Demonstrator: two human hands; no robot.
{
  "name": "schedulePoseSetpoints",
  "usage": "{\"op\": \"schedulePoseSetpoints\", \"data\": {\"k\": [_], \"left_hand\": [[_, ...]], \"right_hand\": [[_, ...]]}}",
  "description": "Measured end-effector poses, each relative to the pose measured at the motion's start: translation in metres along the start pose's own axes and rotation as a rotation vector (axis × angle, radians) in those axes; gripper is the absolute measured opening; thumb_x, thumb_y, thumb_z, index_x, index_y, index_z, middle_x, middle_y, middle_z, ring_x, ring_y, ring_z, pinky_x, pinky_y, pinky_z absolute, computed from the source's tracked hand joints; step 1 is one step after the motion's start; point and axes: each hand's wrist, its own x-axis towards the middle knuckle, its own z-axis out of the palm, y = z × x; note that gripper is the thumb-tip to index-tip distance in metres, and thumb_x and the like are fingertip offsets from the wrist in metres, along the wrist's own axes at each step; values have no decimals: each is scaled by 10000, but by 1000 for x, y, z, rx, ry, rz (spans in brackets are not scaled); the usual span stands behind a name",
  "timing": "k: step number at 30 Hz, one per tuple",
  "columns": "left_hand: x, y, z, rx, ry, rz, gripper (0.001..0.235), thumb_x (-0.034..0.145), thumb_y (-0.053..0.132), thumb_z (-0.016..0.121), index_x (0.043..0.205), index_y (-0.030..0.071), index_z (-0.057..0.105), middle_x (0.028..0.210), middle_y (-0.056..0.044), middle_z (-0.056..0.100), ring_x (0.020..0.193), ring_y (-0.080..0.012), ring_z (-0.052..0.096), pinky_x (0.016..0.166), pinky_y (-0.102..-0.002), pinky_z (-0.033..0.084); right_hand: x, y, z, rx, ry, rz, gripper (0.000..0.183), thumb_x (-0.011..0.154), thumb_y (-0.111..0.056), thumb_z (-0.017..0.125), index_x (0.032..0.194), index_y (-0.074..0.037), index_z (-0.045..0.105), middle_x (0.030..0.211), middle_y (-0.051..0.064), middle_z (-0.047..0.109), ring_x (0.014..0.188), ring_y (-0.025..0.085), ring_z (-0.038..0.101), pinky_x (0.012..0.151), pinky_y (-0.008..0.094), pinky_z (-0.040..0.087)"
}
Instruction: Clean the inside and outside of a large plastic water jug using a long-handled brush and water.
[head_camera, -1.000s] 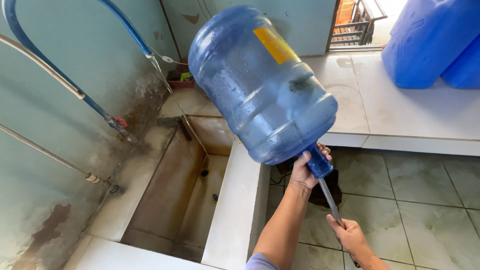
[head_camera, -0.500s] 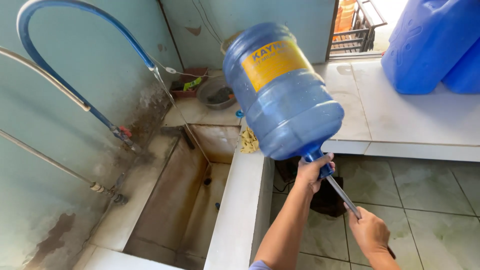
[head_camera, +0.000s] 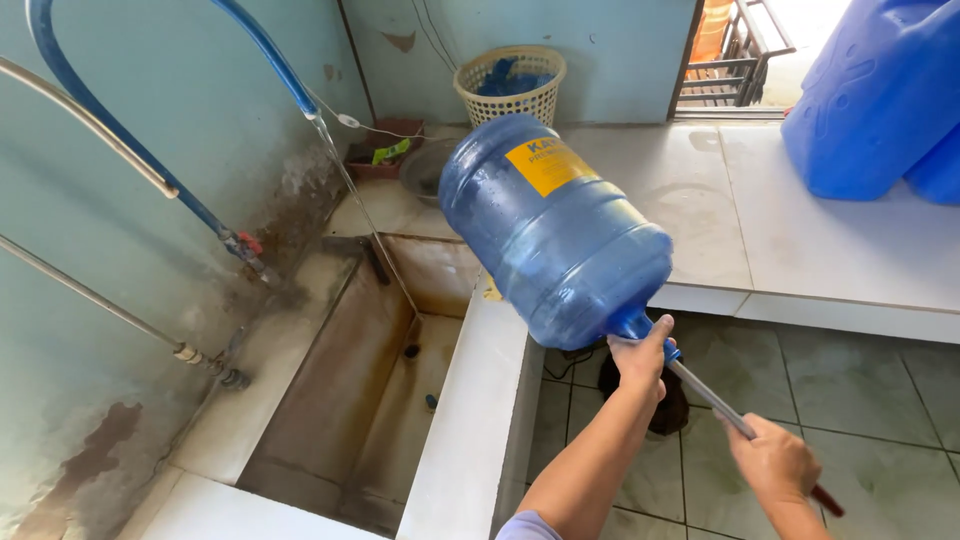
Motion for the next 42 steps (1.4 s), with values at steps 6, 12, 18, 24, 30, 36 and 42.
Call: {"op": "schedulePoseSetpoints", "data": {"k": [6,12,18,24,30,36,42], "left_hand": [[16,4,-15,-196,-44,-215,522,759,20,832,1171,55,515,864,-77,654,646,-215,674,573,-345,556],[13,22,-24,-420,-379,-173,253,863,39,757,1037,35,574,890,-105,647,731,-243,674,684,-377,586],[11,38,-23,-602,-680,-253,235,894,132,736,1076,61,605,927,-81,643,834,-236,665,794,-386,576],[18,47,-5,-381,-623,-251,195,896,117,732,1022,41,604,875,-76,645,767,-216,674,705,-375,578],[6,52,19,-114,-405,-52,210,845,13,791,923,-20,599,785,-104,674,641,-194,694,592,-316,555],[-13,61,25,-120,-186,-25,232,797,0,788,925,34,597,764,-102,678,583,-186,659,569,-320,544],[-21,68,19,-199,-256,-19,228,804,4,777,931,40,592,766,-82,669,576,-172,656,544,-314,532]], "right_hand": [[-18,-18,44,363,-340,102,603,811,-753,608,767,-172,762,637,124,686,676,340,677,633,429,521],[-21,-23,65,793,-489,92,657,906,-566,719,595,-39,480,552,17,385,519,135,344,484,363,299],[-14,-22,59,1248,-959,271,553,943,-414,701,561,-134,415,502,-36,356,437,119,247,431,334,173],[11,3,15,685,-260,-123,524,924,-487,729,598,-133,522,520,2,467,474,180,397,430,347,301],[26,43,3,67,473,-209,538,1043,-524,655,676,-144,554,621,49,568,577,329,552,555,407,406],[-6,28,57,543,-1,-97,526,861,-553,723,605,-113,592,537,40,449,499,187,425,454,390,360],[-9,35,64,817,-346,-66,707,915,-579,727,603,-5,454,544,52,334,542,123,351,476,379,319]]}}
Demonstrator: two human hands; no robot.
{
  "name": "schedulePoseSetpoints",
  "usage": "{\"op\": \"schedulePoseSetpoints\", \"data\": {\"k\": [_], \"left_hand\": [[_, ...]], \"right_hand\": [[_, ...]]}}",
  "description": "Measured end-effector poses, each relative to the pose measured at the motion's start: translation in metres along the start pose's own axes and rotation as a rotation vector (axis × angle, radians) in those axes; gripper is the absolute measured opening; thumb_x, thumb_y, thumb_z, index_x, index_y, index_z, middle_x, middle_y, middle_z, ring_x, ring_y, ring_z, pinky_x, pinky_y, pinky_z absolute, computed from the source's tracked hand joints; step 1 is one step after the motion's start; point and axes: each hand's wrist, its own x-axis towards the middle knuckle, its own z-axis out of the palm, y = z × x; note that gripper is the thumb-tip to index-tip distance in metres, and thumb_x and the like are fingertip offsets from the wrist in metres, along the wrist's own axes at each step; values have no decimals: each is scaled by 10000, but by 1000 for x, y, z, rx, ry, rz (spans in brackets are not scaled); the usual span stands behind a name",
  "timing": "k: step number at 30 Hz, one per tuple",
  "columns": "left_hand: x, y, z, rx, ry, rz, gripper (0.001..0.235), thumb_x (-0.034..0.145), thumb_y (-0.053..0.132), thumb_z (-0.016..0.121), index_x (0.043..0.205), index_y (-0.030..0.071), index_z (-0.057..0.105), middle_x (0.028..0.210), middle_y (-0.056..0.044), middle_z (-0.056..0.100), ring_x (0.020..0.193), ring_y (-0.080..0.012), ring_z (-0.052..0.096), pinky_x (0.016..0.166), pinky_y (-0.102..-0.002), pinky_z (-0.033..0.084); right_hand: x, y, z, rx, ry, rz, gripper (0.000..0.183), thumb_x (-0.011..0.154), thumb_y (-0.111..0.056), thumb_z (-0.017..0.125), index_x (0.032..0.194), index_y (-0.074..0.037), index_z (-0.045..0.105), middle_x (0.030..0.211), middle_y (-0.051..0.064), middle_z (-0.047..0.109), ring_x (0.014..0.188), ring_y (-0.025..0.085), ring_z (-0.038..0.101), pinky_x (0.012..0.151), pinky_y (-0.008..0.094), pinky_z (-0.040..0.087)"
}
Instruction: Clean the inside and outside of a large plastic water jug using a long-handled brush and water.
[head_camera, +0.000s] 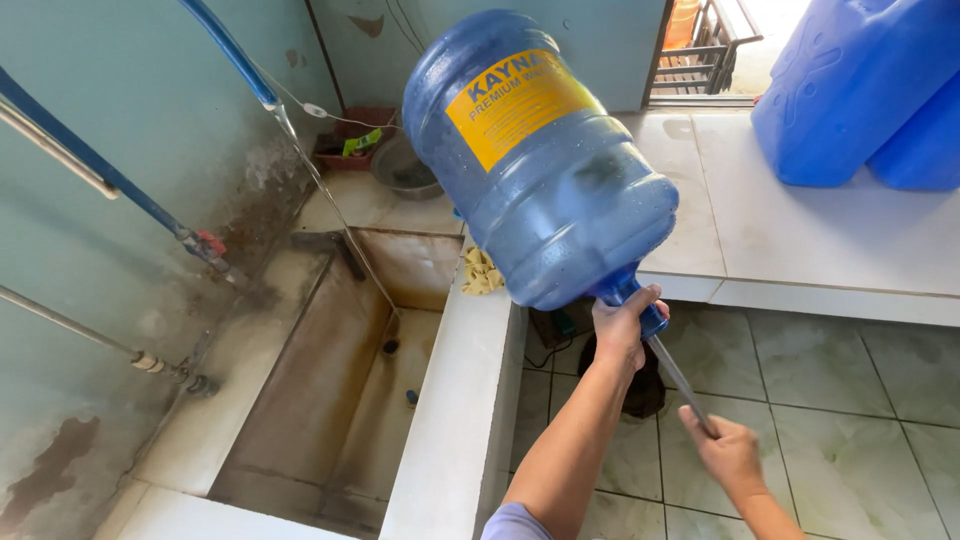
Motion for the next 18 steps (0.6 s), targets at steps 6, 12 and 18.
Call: {"op": "schedulePoseSetpoints", "data": {"k": [6,12,18], "left_hand": [[6,-5,-6,76,-19,7,162,820,7,781,879,3,630,769,-87,693,606,-177,677,579,-310,551],[-3,-2,-6,44,-53,43,159,826,19,775,867,10,622,734,-85,665,590,-189,666,549,-319,533],[-3,-9,-14,-2,-154,-54,171,839,18,753,914,13,600,768,-99,673,619,-204,681,574,-327,554]], "right_hand": [[9,-21,-49,-691,602,-239,568,1031,-547,677,657,-129,589,590,131,545,559,326,488,537,402,372],[-8,40,24,309,-248,156,636,892,-524,739,555,-82,431,497,-27,384,446,116,326,427,360,242],[-8,23,-8,-148,163,-112,636,914,-538,746,574,-75,471,539,73,352,503,126,344,431,360,340]]}}
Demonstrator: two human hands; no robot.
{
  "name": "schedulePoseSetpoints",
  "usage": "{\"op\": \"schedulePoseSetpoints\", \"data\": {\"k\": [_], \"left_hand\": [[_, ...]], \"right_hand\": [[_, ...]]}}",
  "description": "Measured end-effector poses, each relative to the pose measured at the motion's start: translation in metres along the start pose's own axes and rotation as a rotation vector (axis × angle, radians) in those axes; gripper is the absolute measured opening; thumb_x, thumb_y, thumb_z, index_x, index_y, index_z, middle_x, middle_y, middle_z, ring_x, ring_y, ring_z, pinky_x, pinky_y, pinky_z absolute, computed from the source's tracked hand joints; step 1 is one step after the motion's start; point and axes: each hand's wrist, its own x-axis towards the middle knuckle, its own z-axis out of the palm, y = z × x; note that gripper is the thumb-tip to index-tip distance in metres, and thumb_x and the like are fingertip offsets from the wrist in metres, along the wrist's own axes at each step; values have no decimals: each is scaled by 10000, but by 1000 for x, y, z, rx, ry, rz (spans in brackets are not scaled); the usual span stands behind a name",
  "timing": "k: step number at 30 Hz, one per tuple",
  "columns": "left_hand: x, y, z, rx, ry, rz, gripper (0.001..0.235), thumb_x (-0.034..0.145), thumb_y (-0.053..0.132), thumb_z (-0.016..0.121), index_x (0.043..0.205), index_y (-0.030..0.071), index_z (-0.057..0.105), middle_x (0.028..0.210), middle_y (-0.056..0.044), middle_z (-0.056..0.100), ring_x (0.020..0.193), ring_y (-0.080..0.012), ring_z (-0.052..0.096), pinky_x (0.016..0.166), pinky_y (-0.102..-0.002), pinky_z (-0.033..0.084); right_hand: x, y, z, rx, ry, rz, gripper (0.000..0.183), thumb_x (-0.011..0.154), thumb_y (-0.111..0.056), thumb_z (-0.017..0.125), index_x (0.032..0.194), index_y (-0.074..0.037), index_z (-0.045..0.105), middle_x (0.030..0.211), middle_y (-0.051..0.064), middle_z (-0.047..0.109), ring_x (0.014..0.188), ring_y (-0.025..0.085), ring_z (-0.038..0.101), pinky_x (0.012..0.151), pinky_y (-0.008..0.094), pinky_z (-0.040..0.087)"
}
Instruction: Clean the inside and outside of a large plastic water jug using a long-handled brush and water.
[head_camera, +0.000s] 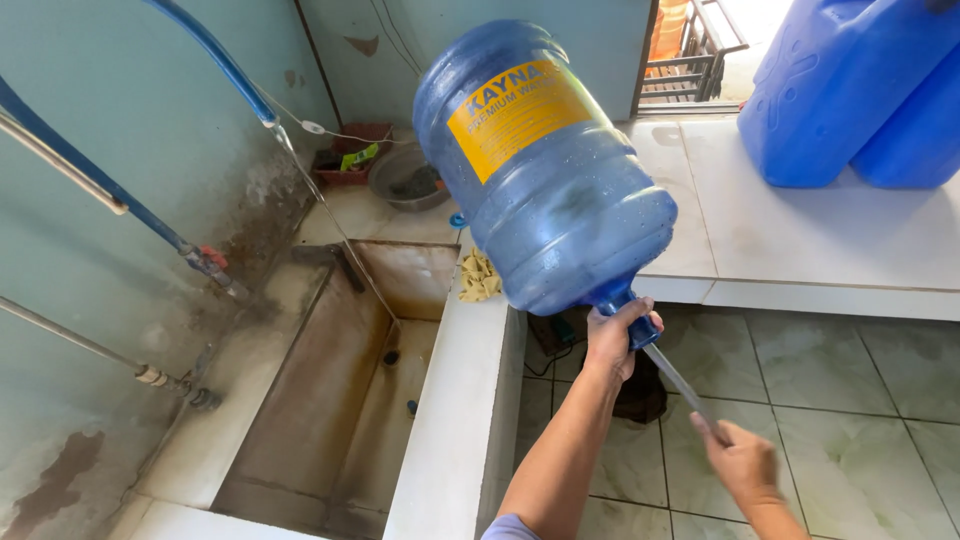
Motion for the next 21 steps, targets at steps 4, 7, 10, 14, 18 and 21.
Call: {"op": "schedulePoseSetpoints", "data": {"k": [4,7,10,14,18,21], "left_hand": [[-1,1,6,28,-22,9,188,834,-6,750,926,13,586,785,-105,665,628,-219,682,602,-342,557],[-1,-2,9,14,-22,-6,188,832,-16,740,924,21,580,791,-101,656,647,-229,684,632,-353,557],[1,-7,9,-33,-46,-26,167,844,-4,723,935,17,584,803,-101,651,669,-235,685,658,-368,563],[-4,2,20,-250,-154,-80,156,838,9,681,967,32,597,833,-91,646,711,-222,690,686,-379,582],[8,6,21,-189,-131,-84,164,847,18,682,978,35,585,849,-91,647,718,-222,685,688,-379,592],[16,4,24,-108,-156,-65,208,882,53,717,1009,-38,579,856,-102,648,721,-224,688,681,-374,597]], "right_hand": [[16,-6,-70,-555,545,-263,500,988,-453,705,647,-132,529,609,75,536,547,343,484,541,422,362],[16,-5,-74,-585,585,-220,569,1026,-479,717,626,-130,513,594,80,533,544,344,476,544,423,357],[-7,-31,-58,-348,343,-3,521,926,-483,745,584,-148,541,493,69,499,453,264,448,474,389,356],[-37,50,28,338,-223,221,685,935,-501,773,591,-21,426,530,7,321,523,130,315,480,382,235],[-31,7,6,609,-398,440,632,906,-514,732,617,-31,444,505,54,379,438,161,348,435,386,260],[6,-22,-56,-344,306,-58,512,900,-501,730,640,-88,576,557,133,506,537,374,487,508,436,393]]}}
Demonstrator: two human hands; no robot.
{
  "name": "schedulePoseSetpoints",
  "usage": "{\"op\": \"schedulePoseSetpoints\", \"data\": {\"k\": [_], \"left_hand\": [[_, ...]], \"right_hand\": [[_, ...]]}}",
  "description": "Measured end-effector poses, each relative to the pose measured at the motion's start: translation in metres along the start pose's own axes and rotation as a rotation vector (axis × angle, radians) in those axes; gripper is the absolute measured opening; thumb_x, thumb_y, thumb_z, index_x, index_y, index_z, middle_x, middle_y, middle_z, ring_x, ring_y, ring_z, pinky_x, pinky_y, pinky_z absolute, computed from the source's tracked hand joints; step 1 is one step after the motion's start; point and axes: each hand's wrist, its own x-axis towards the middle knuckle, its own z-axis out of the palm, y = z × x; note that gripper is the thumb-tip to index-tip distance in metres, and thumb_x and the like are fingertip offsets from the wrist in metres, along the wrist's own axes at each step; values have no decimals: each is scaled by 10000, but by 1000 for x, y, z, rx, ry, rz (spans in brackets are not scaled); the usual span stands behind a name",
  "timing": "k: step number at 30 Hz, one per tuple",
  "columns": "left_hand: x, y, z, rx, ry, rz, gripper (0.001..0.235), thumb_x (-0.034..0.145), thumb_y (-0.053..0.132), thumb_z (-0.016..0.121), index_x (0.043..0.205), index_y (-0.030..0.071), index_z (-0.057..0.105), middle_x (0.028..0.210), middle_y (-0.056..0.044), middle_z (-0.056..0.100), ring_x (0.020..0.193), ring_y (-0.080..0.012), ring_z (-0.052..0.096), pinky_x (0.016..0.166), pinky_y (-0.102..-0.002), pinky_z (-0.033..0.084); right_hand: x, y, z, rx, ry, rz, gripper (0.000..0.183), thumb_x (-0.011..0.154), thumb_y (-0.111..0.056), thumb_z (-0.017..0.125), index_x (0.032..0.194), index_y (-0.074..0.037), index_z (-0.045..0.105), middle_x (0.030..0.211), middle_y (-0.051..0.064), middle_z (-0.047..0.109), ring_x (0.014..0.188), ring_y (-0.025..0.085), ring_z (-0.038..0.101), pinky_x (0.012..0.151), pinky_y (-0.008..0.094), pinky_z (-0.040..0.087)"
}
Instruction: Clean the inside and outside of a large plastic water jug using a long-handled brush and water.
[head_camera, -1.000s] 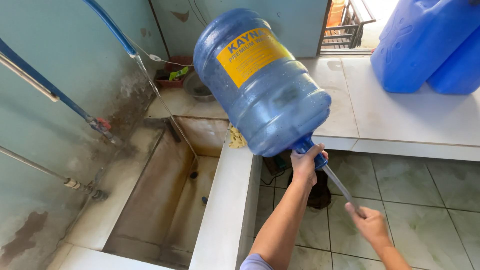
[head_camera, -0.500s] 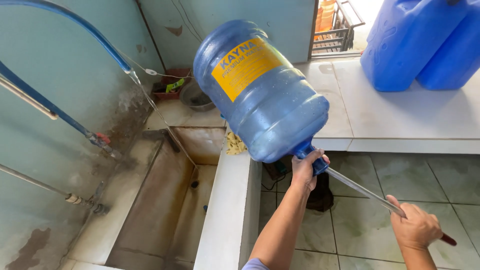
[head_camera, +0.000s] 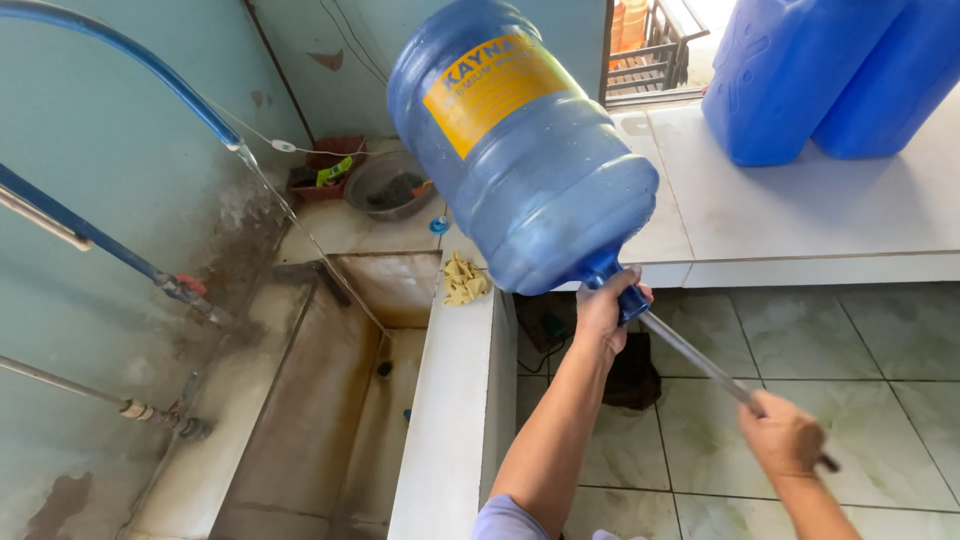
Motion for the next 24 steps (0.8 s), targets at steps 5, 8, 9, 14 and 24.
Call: {"op": "schedulePoseSetpoints", "data": {"k": [5,8,9,14,24], "left_hand": [[-9,1,37,170,255,49,284,835,84,808,1012,18,596,849,-90,674,672,-211,692,608,-350,587],[0,-3,39,107,299,50,297,865,124,814,1027,34,582,844,-71,654,679,-205,698,606,-328,580],[2,-6,34,105,299,50,297,865,124,814,1027,34,582,844,-71,654,679,-205,698,606,-328,580],[8,-5,3,36,345,6,282,835,100,812,989,71,577,845,-81,658,672,-215,689,612,-360,582],[-13,53,12,-358,-425,-143,371,805,162,797,1093,14,617,995,-157,699,961,-335,710,920,-445,601]], "right_hand": [[71,40,-62,-306,525,-384,688,1076,-424,808,588,-174,392,578,16,438,554,270,469,567,419,311],[71,31,-52,-308,585,-336,592,1049,-430,746,646,-167,401,591,8,450,594,267,484,565,414,271],[52,24,-38,-309,584,-337,592,1049,-430,746,646,-167,401,591,8,450,594,267,484,565,414,271],[-9,-26,31,228,-229,277,622,859,-604,726,570,-73,581,507,47,453,479,176,422,487,373,350],[-36,-73,46,755,-382,364,601,902,-438,753,554,-93,407,583,-90,318,555,64,256,464,312,214]]}}
